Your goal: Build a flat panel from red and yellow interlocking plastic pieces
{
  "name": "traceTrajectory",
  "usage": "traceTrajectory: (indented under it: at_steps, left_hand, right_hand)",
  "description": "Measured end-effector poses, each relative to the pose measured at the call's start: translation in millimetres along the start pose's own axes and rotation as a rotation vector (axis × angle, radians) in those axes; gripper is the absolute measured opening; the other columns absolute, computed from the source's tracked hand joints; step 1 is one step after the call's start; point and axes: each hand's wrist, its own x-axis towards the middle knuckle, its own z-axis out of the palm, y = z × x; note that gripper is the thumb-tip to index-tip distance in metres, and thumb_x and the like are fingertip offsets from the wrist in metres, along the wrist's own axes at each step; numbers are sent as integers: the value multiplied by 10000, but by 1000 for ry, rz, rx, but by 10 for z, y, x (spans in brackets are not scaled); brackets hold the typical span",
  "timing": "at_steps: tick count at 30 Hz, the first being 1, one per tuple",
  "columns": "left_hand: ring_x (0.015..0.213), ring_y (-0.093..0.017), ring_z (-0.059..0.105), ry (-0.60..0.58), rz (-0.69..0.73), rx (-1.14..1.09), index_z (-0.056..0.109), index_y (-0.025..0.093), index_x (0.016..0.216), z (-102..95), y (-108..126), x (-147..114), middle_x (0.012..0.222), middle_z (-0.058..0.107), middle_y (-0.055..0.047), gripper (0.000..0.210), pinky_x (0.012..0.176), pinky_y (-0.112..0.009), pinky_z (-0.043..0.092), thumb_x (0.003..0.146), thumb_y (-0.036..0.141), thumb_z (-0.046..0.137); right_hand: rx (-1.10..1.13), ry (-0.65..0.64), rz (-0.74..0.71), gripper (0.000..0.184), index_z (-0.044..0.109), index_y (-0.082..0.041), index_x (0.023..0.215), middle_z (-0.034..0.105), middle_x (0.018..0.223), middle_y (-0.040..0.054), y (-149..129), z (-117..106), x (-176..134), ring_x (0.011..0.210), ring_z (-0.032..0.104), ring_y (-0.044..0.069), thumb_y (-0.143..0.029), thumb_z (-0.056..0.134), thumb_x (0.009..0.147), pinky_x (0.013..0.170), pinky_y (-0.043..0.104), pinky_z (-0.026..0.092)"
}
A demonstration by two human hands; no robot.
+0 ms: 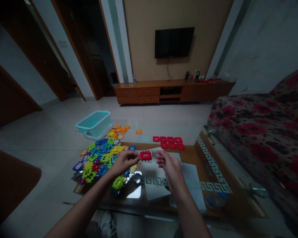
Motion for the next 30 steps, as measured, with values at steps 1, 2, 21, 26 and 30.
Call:
traceTrajectory:
  at_steps: [1, 2, 21, 26, 30]
  left_hand:
    - [710, -150, 610, 5, 20, 46, 746, 134, 824, 14, -32, 64, 770, 714, -54, 274, 662, -241, 446, 808, 401, 687]
    - [718, -154, 614, 6, 34, 78, 746, 135, 832, 32, -69, 133, 779, 717, -56, 279, 662, -241, 448, 815, 404, 675]
    - [744, -163, 582, -100, 193, 395, 708, 158, 883, 501, -871, 1206, 831, 672, -57, 186, 707, -274, 425, 891, 286, 573]
    - [773, -168, 560, -96, 214, 432, 678, 160, 904, 505, -1021, 1304, 857, 647, -57, 181, 744, -290, 429, 916, 281, 544]
    - [825, -184, 559, -86, 226, 459, 671, 166, 915, 540, -1094, 1369, 863, 650, -58, 161, 800, -314, 419, 916, 279, 557]
  right_hand:
    - [4, 0, -7, 349, 753, -134, 790, 690, 698, 58, -19, -12, -3, 597, 565, 123, -428, 826, 617, 509, 220, 426]
    - [9, 3, -11, 347, 753, -134, 795, 684, 694, 54, -36, -27, -2, 592, 559, 119, -427, 821, 622, 505, 218, 418]
    - [13, 78, -34, 333, 765, -164, 867, 550, 656, -15, -196, -90, 177, 558, 421, 87, -450, 750, 695, 484, 213, 302]
    - [4, 86, -17, 334, 763, -164, 853, 535, 642, -22, -198, -34, 238, 545, 411, 77, -453, 754, 684, 484, 211, 287]
    - [-22, 65, -6, 330, 758, -166, 844, 532, 622, -26, -198, 11, 260, 521, 403, 76, -454, 751, 683, 477, 220, 269]
